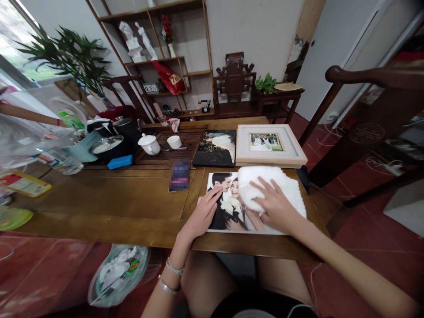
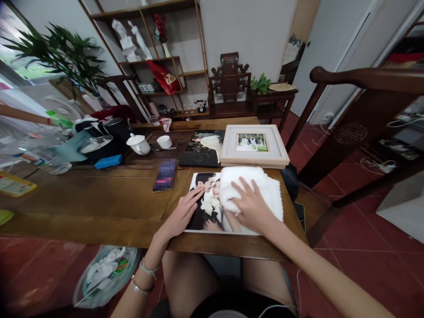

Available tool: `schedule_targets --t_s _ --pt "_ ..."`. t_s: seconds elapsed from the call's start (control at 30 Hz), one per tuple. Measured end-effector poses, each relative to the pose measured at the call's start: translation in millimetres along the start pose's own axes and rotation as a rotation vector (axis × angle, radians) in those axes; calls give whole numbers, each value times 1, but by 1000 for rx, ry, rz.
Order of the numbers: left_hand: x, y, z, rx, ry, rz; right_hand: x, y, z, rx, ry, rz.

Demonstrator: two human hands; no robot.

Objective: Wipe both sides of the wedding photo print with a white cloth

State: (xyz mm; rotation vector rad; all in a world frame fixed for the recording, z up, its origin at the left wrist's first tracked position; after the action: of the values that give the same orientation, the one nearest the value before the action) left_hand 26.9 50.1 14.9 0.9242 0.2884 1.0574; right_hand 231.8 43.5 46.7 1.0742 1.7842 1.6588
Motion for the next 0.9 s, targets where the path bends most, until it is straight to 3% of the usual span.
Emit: schedule_targets --t_s 0.13,0.2,0.27,0.47,0.57,0.63,0.8,0.9 --pt "1 0 0 14 26 -18 -14 -16 -61 119 139 -115" --pt "1 0 0 23 31 -26 -19 -18 -73 159 182 -140" --pt "1 -1 -1 24 31 -24 -16 -16 -63 168 159 -130" --pt "0 -1 -2 -8 -1 -4 27 -2 15 71 5 12" --pt "0 0 -1 -12 -9 2 32 -1 22 26 -16 20" --pt "0 0 -1 -7 -4 1 23 -4 7 18 0 -10" --pt "1 0 0 6 30 -16 -23 -14 -63 147 183 -160" --pt "1 1 1 -4 27 -23 -34 -15 -74 188 234 -189"
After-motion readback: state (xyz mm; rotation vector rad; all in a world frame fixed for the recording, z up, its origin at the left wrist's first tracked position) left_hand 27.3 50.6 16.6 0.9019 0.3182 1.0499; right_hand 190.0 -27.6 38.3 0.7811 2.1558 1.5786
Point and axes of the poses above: each hand's wrist, its own x-axis towards the middle knuckle, its own y-axis out of the back of the hand, z = x × y, the point moved 6 cm from there along x, towards the middle knuckle, and after that the axes turned 2 degrees about x, right-handed, at the moved point
